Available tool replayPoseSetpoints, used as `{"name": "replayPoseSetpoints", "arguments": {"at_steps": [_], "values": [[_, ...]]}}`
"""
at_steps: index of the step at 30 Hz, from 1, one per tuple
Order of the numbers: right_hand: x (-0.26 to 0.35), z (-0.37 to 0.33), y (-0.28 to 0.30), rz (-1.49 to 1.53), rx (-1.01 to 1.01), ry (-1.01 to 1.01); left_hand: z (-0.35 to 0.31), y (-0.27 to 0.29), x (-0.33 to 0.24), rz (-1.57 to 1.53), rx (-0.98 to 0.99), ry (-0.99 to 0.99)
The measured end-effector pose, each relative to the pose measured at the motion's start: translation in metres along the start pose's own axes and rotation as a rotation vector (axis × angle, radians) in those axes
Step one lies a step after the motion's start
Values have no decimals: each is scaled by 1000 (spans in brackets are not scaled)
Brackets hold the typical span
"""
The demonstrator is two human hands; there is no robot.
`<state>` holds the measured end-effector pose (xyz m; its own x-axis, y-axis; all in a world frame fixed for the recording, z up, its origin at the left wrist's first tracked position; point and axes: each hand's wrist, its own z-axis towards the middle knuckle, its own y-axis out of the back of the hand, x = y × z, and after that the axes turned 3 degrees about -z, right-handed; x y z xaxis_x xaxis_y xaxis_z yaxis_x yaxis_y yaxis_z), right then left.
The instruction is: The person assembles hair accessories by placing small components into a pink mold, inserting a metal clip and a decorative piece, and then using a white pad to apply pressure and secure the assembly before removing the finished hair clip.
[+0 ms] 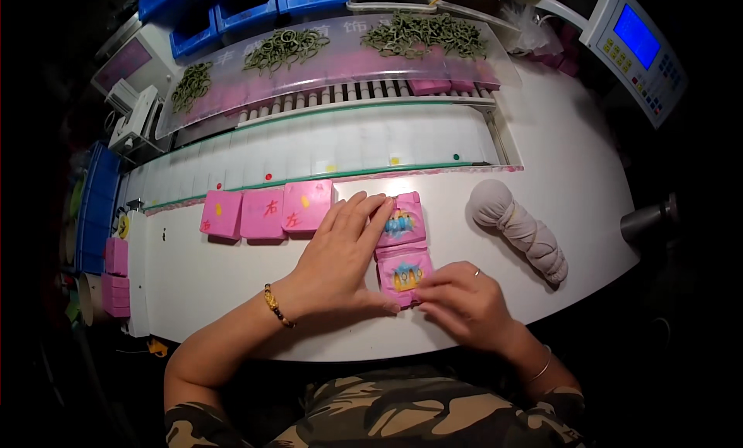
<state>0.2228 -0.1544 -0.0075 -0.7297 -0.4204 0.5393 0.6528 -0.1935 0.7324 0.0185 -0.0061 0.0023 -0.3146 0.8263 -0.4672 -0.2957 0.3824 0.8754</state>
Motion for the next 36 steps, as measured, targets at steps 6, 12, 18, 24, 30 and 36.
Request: {"name": "replayPoseSetpoints", "arguments": {"at_steps": [6, 12, 18, 24, 30, 36], "values": [[-15, 25, 64, -547, -164, -154, -4, -2, -2, -65, -27, 47], [-47, 10, 72, -455, 25, -277, -4, -4, -3, -94, -30, 77], [23, 33, 62, -520, -220, 78, -6, -4, -4, -121, -20, 111], [18, 25, 34, -470, 194, 244, -8, -6, -6, -136, -65, 76], [40, 43, 52, -489, -179, 180, -8, -7, -5, -157, -77, 89], [21, 34, 48, -424, 241, 167, -2, -5, -8, -151, -55, 94]]}}
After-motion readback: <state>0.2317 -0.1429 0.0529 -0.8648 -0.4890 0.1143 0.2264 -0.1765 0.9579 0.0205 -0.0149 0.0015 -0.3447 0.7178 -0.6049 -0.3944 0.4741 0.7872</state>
